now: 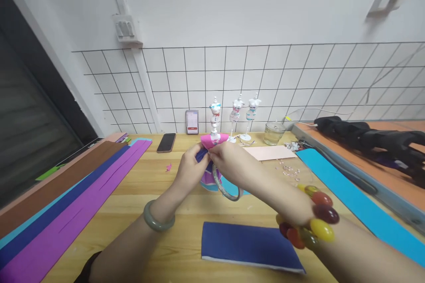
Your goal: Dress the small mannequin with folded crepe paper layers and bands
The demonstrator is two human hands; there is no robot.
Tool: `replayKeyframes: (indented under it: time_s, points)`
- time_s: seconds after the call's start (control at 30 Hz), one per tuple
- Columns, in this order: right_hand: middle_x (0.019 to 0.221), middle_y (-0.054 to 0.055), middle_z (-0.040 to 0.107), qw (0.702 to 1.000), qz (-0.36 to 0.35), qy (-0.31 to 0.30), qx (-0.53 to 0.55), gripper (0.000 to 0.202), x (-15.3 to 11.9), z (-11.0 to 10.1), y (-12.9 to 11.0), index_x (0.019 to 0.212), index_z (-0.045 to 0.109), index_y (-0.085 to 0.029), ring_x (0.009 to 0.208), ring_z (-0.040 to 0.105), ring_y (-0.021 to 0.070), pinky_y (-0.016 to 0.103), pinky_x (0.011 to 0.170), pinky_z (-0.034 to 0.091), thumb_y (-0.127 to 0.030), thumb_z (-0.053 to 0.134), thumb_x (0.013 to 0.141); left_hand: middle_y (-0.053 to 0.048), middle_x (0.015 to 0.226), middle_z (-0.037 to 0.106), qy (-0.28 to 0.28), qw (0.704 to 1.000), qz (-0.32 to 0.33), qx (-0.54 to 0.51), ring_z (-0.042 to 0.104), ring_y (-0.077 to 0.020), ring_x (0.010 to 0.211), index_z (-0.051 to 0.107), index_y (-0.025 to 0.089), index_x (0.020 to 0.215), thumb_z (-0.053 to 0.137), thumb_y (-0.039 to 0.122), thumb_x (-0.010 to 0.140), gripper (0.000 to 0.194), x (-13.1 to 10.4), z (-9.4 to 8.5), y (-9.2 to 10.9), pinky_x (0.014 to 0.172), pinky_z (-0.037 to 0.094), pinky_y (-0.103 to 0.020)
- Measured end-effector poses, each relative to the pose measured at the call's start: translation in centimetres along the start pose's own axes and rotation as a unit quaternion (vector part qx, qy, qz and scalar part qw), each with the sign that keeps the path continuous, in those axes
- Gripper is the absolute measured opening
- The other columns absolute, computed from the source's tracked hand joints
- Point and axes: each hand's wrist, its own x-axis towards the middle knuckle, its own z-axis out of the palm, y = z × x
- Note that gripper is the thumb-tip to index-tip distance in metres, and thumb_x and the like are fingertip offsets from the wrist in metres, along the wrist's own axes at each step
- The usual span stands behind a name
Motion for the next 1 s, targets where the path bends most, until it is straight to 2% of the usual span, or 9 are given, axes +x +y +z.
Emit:
replayKeyframes:
  time_s: [0.17, 0.33, 0.6, 0.67, 0.77, 0.83, 1.0]
  points:
    - [0.074, 0.004, 0.070, 0.999, 0.009, 0.036, -0.033, 0.029, -0.3, 0.6, 0.6, 0.081, 0.072, -0.020, 0.066, 0.060, 0.0182, 0.028, 0.060, 0.044, -0.026, 0.045, 0.087, -0.007, 0.100, 0.070, -0.035, 0.994, -0.014, -0.107, 0.064, -0.0212, 0.094, 0.067, 0.017, 0.106, 0.058, 0.017, 0.080, 0.028, 0.2, -0.3, -0.5, 0.083, 0.050, -0.032]
    - [0.075, 0.002, 0.071, 0.996, 0.040, 0.070, -0.034, 0.027, -0.5, 0.9, 1.1, 0.089, 0.074, -0.023, 0.063, 0.061, 0.0176, 0.027, 0.056, 0.043, -0.030, 0.049, 0.085, -0.007, 0.106, 0.069, -0.025, 0.995, 0.024, -0.094, 0.061, -0.0207, 0.101, 0.066, 0.019, 0.108, 0.056, 0.013, 0.081, 0.029, 0.1, -0.4, -0.5, 0.091, 0.047, -0.033]
    - [0.058, 0.001, 0.065, 0.988, 0.050, 0.144, -0.035, 0.025, -0.9, 2.3, 2.1, 0.088, 0.074, -0.020, 0.050, 0.054, 0.0156, 0.026, 0.048, 0.036, -0.037, 0.057, 0.080, -0.009, 0.109, 0.068, -0.019, 0.994, 0.004, -0.110, 0.062, -0.0216, 0.103, 0.066, 0.017, 0.106, 0.058, 0.012, 0.079, 0.028, 0.1, -0.1, -0.6, 0.092, 0.048, -0.034]
    - [0.061, 0.001, 0.066, 0.985, 0.047, 0.159, -0.040, 0.025, -1.0, 2.4, 2.1, 0.088, 0.074, -0.020, 0.049, 0.053, 0.0151, 0.027, 0.049, 0.038, -0.037, 0.059, 0.079, -0.010, 0.108, 0.068, -0.012, 0.995, -0.003, -0.101, 0.062, -0.0221, 0.103, 0.066, 0.016, 0.105, 0.059, 0.013, 0.078, 0.028, 0.1, -0.1, -0.7, 0.092, 0.048, -0.035]
    - [0.071, 0.002, 0.071, 0.981, 0.066, 0.177, -0.041, 0.029, -1.2, 2.2, 1.8, 0.098, 0.071, -0.019, 0.054, 0.057, 0.0159, 0.028, 0.053, 0.042, -0.037, 0.060, 0.078, -0.010, 0.107, 0.068, -0.003, 0.996, 0.001, -0.089, 0.062, -0.0221, 0.102, 0.065, 0.017, 0.105, 0.058, 0.012, 0.078, 0.029, 0.0, -0.1, -0.7, 0.092, 0.048, -0.036]
    - [0.075, 0.003, 0.072, 0.980, 0.081, 0.175, -0.042, 0.031, -1.3, 1.9, 1.5, 0.101, 0.070, -0.019, 0.057, 0.059, 0.0174, 0.029, 0.055, 0.043, -0.037, 0.061, 0.077, -0.009, 0.105, 0.068, 0.000, 0.997, 0.012, -0.081, 0.062, -0.0216, 0.101, 0.065, 0.017, 0.106, 0.057, 0.011, 0.077, 0.030, 0.0, 0.0, -0.7, 0.091, 0.048, -0.035]
    - [0.069, 0.004, 0.071, 0.990, 0.080, 0.114, -0.009, 0.025, -1.2, 1.6, 1.0, 0.078, 0.073, -0.019, 0.057, 0.060, 0.0189, 0.029, 0.052, 0.041, -0.038, 0.058, 0.079, -0.008, 0.103, 0.067, 0.027, 0.997, 0.022, -0.064, 0.062, -0.0217, 0.100, 0.064, 0.018, 0.102, 0.057, 0.009, 0.075, 0.029, -0.1, 0.4, -0.9, 0.090, 0.048, -0.036]
